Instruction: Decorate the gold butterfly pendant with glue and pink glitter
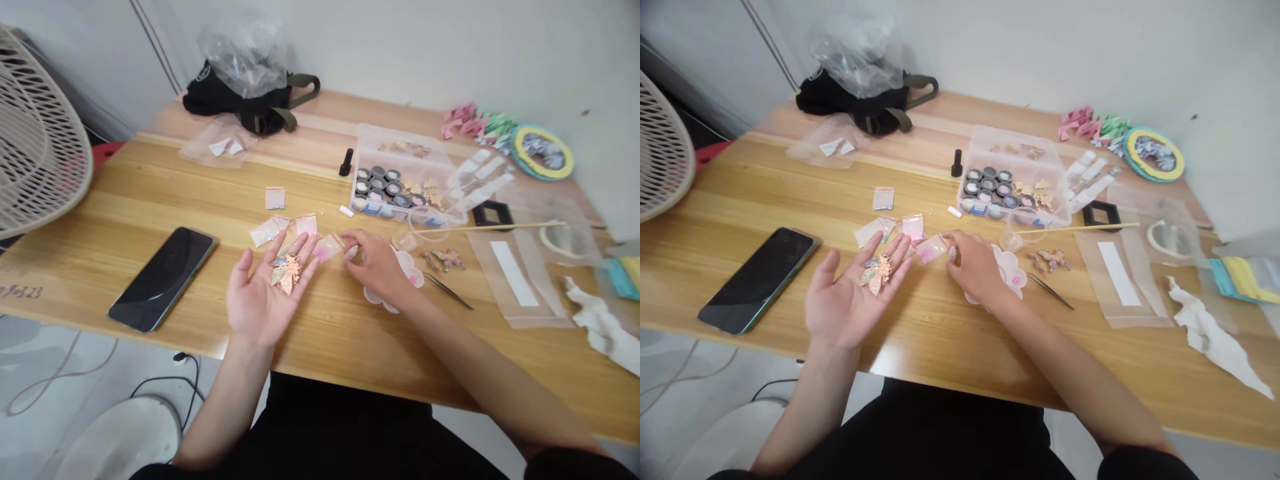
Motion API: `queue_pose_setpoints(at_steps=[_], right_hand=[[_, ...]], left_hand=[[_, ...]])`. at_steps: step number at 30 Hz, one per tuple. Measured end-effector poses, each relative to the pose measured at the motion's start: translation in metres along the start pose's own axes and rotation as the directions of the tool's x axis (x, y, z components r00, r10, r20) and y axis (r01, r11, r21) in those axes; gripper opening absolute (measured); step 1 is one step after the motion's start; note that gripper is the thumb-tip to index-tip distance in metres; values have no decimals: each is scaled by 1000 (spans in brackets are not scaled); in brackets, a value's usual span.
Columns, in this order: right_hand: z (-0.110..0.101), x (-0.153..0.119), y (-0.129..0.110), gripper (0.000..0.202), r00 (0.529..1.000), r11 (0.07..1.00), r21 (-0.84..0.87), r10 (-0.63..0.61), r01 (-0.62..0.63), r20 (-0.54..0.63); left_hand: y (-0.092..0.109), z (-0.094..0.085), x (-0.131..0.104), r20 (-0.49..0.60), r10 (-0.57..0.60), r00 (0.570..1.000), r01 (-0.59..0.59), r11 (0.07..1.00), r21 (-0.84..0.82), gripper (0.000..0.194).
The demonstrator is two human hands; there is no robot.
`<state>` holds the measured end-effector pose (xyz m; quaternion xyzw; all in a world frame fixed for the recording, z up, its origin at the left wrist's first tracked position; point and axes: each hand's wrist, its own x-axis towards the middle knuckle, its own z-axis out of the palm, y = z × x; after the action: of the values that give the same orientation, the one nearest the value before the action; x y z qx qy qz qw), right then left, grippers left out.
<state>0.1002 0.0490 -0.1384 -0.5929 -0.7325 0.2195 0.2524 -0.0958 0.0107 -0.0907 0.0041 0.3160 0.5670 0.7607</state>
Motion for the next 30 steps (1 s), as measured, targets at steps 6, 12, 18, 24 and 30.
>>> queue_pose_setpoints(at_steps=[6,12,18,24,30], right_hand=[[-11,-9,-5,48,999,1000,-24,-8,7,-41],[-63,-65,15,16,983,987,-120,86,-107,-165],[-91,-112,73,20,937,922,-251,227,-294,-266],[-85,-119,87,17,956,921,-291,204,-260,-209],[-101,-107,82,19,991,965,-253,35,-66,-126]], left_hand=[[-1,0,-2,0,-13,1000,13,1000,9,65],[-10,2,-7,-65,-100,993,104,993,58,61],[-41,11,-6,-34,-281,959,283,948,143,60],[-77,29,-1,-31,-336,941,336,927,169,51],[-97,46,6,-74,-267,961,276,948,162,48]])
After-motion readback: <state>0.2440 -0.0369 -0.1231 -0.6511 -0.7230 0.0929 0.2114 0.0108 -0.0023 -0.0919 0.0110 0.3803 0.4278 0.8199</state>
